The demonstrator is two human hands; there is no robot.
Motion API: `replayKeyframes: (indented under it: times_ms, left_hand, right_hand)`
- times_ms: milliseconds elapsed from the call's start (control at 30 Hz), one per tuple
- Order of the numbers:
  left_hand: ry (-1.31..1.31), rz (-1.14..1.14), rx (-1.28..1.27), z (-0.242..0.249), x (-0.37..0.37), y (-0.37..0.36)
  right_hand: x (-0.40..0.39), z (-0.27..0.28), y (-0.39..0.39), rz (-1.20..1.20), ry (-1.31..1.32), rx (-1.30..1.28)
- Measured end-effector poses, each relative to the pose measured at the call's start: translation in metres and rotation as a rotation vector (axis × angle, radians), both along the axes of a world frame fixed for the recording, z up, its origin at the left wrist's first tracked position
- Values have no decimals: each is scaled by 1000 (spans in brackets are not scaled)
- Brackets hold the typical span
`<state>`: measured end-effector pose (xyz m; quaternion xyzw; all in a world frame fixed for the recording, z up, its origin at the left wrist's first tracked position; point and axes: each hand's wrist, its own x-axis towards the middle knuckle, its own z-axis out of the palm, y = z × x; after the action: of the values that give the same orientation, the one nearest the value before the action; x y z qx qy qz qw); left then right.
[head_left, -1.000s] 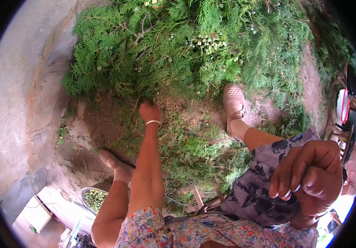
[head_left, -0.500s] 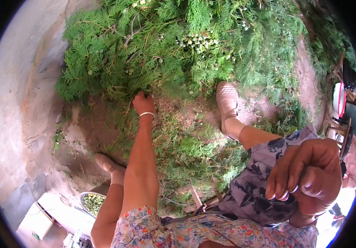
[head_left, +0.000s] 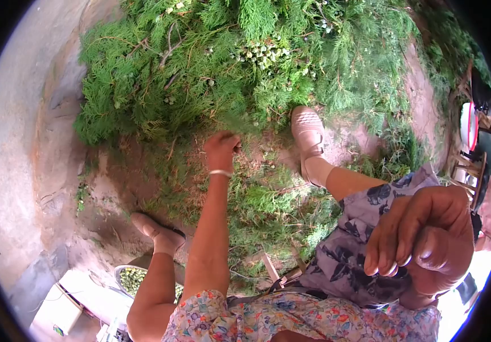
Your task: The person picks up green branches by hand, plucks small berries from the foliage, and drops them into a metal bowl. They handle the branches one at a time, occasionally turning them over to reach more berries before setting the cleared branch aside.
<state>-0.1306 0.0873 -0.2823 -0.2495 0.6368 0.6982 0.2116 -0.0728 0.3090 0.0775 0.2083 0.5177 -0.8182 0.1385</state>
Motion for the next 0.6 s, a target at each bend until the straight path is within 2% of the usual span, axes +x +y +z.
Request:
replayKeyframes:
  times_ms: [33,100,133,200,333,400,433,500,567,600]
  left_hand:
    - [-1,-6,3,-12,-6,12]
    - [412,-279,-505,-41,-15,36]
    - [413,-285,-500,-41,-17,48]
    - [432,-453,-839,-42,-17,64]
    - [466,-526,-825,-32,-12,59]
    - [-40,-283,-155,-13,-9,42]
    - [-40,-286,-157,-8,-1,34]
    - [-121,133,379,0,17,18]
    - [-139,166,367,-3,24,15]
    - [-93,16,182,-9,25,18]
  right_hand:
    - [0,0,1,-8,-1,-1]
    - [-1,1,4,13,-7,11]
    - [-1,0,6,18,-9,17]
    - [1,-1,7,-7,-15,-3]
    - [3,-1,10,-12,-23,-13]
    - [4,0,12,-15,-18,-9]
    - [5,0,13,-17,-18,-11]
    - [6,0,15,-3,-10,-17]
    - [7,0,17,-2,-15,-29]
    - [8,-1,18,-2,-16,-31]
